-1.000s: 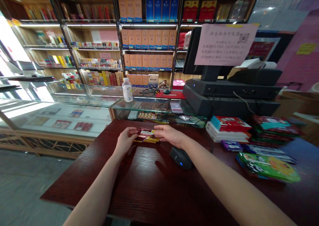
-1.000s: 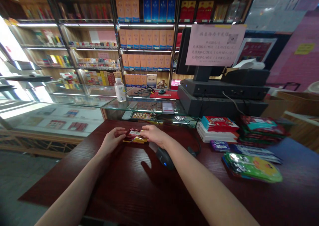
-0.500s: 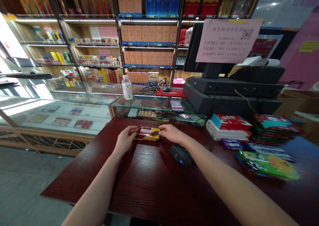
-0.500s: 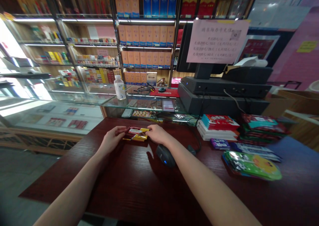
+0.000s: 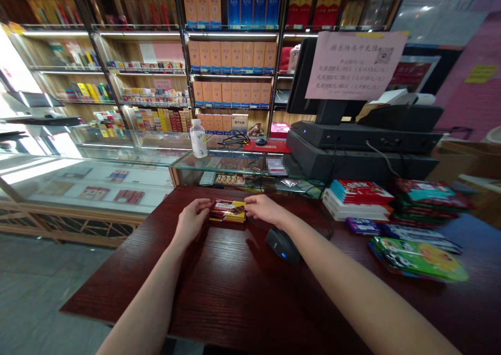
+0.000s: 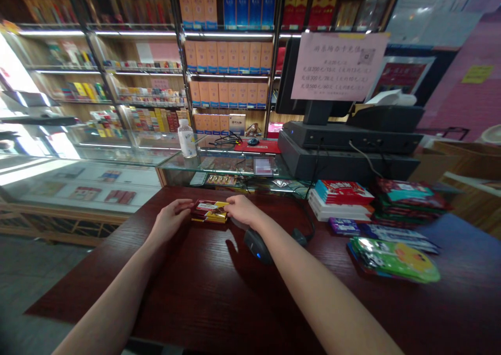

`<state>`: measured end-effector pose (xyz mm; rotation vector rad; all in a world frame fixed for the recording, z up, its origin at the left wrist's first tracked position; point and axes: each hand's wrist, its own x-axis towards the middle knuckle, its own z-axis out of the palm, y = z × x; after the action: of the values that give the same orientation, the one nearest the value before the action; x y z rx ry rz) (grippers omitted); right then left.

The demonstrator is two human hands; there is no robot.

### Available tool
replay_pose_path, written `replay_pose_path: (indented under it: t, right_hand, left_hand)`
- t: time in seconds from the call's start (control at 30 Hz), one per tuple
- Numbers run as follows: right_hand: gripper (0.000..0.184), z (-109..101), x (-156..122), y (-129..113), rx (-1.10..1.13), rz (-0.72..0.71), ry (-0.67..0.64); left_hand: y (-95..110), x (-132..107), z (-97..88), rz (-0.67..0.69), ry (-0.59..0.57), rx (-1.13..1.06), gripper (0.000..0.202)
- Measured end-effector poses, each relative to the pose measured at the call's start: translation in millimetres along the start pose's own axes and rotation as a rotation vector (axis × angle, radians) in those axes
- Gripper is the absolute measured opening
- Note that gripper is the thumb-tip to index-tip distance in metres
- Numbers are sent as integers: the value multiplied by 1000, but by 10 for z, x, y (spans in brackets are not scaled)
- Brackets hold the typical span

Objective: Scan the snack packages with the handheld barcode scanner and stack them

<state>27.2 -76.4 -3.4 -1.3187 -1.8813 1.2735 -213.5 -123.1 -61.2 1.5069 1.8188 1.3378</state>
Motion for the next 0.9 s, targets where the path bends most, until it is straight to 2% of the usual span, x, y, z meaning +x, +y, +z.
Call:
replay_pose_path:
  t: [0.57,0.9]
  right_hand:
    - [20,-16,-28,0,55,117,-29]
    - [22,24,-29,-23,86,127,-44]
  left_hand:
    - [11,-19,13,-3,-13,0,32]
    - [33,-24,-20,-13,-10,20,35]
